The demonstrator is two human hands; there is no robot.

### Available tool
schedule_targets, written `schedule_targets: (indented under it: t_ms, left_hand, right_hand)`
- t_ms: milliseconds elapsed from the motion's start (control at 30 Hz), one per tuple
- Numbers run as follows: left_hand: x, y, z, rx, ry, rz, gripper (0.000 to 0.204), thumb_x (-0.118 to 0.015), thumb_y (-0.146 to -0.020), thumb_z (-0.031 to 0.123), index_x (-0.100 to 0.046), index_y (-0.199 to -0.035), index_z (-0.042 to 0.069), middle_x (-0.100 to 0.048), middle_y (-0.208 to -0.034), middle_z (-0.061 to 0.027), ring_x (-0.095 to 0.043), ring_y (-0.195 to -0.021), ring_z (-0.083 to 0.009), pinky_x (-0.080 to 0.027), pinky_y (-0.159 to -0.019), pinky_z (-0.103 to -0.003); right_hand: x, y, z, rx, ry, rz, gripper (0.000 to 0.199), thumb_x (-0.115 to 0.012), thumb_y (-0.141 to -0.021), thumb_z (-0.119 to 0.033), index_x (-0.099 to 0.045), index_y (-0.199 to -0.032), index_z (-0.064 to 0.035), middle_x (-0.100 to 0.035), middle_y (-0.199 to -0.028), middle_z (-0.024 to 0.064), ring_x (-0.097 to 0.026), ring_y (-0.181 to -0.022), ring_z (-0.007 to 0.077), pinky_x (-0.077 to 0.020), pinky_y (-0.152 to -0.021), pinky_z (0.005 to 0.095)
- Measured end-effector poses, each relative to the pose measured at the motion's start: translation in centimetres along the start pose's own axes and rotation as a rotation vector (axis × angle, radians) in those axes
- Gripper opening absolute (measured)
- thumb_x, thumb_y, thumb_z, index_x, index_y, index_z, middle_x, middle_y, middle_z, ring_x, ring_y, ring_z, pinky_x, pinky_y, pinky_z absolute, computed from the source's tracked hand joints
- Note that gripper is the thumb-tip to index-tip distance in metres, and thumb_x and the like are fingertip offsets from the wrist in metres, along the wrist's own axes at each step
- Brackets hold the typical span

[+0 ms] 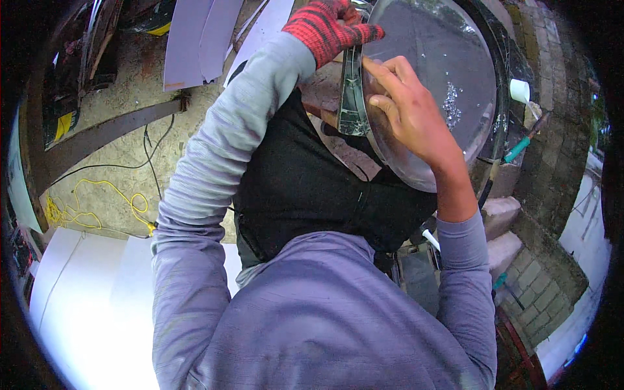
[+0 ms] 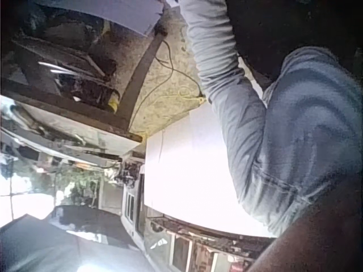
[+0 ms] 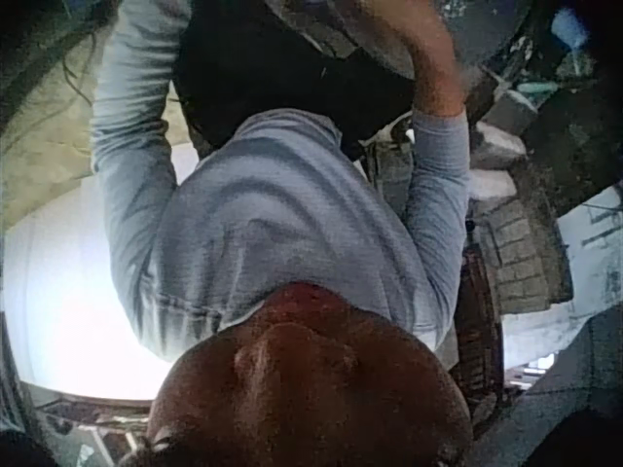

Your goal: The recorder trims excess vinyl film from a circular glass sign and uses a squeegee to smooth it down.

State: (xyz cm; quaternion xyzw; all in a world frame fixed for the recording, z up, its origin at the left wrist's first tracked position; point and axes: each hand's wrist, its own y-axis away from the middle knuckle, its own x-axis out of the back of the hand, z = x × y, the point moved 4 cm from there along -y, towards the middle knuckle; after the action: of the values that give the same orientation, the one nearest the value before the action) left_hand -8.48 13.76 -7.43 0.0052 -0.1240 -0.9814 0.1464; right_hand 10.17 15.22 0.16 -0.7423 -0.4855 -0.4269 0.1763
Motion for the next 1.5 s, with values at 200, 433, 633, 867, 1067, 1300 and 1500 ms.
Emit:
schedule_targets:
  t_ms: [200,433,633,867,1067,1300,1500]
  left_hand:
    - [0.2,0.0,-0.9,-0.186,-0.125,-0.012,0.046,-0.078,-0.087,0.047,-0.072,-0.103,0.004,-0.073,-0.09,-0.0059,-0.066,-0.083,-0.0151,-0.051,-0.083,-0.033]
    - [0.2,-0.2,-1.1,-0.146,-0.111,-0.059,0.044,-0.078,-0.087,0.046,-0.072,-0.103,0.005,-0.071,-0.089,-0.0021,-0.064,-0.084,-0.011,-0.05,-0.082,-0.03]
    - [-0.5,-1.0,-1.6,0.001,0.093,-0.027,0.039,-0.087,-0.079,0.037,-0.063,-0.084,0.007,-0.063,-0.073,-0.0024,-0.057,-0.067,-0.0128,-0.049,-0.063,-0.031]
    - [0.1,-0.1,-1.4,-0.189,-0.054,-0.046,0.041,-0.079,-0.087,0.043,-0.072,-0.104,0.006,-0.071,-0.09,-0.0015,-0.064,-0.086,-0.0107,-0.05,-0.083,-0.029]
    - [-0.1,-0.9,-2.8,-0.147,-0.042,-0.084,0.034,-0.076,-0.092,0.032,-0.072,-0.112,0.005,-0.073,-0.097,-0.0016,-0.064,-0.094,-0.0104,-0.05,-0.089,-0.028]
    - [-1.0,-2.0,-3.5,-0.046,0.151,-0.044,0.037,-0.087,-0.078,0.035,-0.066,-0.088,0.006,-0.066,-0.079,-0.0025,-0.06,-0.075,-0.0129,-0.051,-0.07,-0.031]
    - [-0.9,-2.1,-3.4,-0.009,0.145,-0.054,0.037,-0.088,-0.076,0.035,-0.068,-0.089,0.006,-0.066,-0.078,-0.0016,-0.059,-0.075,-0.0133,-0.051,-0.072,-0.031]
  right_hand:
    - [0.0,0.0,-0.1,0.001,0.011,-0.004,0.053,-0.064,-0.089,-0.005,-0.054,-0.141,-0.0062,-0.055,-0.116,0.0183,-0.061,-0.104,0.0394,-0.0496,-0.09,0.0449]
    - [0.1,-0.1,-0.1,-0.01,0.007,-0.015,0.053,-0.063,-0.089,-0.005,-0.054,-0.141,-0.0067,-0.055,-0.116,0.0184,-0.06,-0.104,0.0397,-0.0494,-0.091,0.0449]
    - [0.1,-0.2,-0.2,-0.023,0.001,-0.017,0.054,-0.064,-0.089,-0.004,-0.053,-0.142,-0.0079,-0.055,-0.116,0.0184,-0.06,-0.103,0.0398,-0.0492,-0.09,0.0456]
    - [0.1,-0.2,-0.2,-0.007,0.011,-0.016,0.055,-0.064,-0.088,-0.005,-0.053,-0.142,-0.0077,-0.055,-0.116,0.0184,-0.06,-0.103,0.0396,-0.0493,-0.089,0.0457]
    - [0.2,-0.1,-0.2,-0.007,0.014,-0.013,0.056,-0.064,-0.089,-0.004,-0.053,-0.143,-0.0081,-0.055,-0.116,0.0187,-0.06,-0.104,0.0396,-0.0493,-0.089,0.0451]
    - [0.1,-0.2,-0.2,-0.004,0.008,-0.017,0.056,-0.063,-0.089,-0.004,-0.053,-0.144,-0.0089,-0.056,-0.115,0.0196,-0.06,-0.104,0.0402,-0.0494,-0.09,0.0448]
    - [0.0,-0.1,0.1,-0.017,0.011,-0.024,0.057,-0.063,-0.089,-0.004,-0.052,-0.145,-0.0091,-0.056,-0.117,0.0201,-0.06,-0.104,0.0408,-0.0494,-0.091,0.0449]
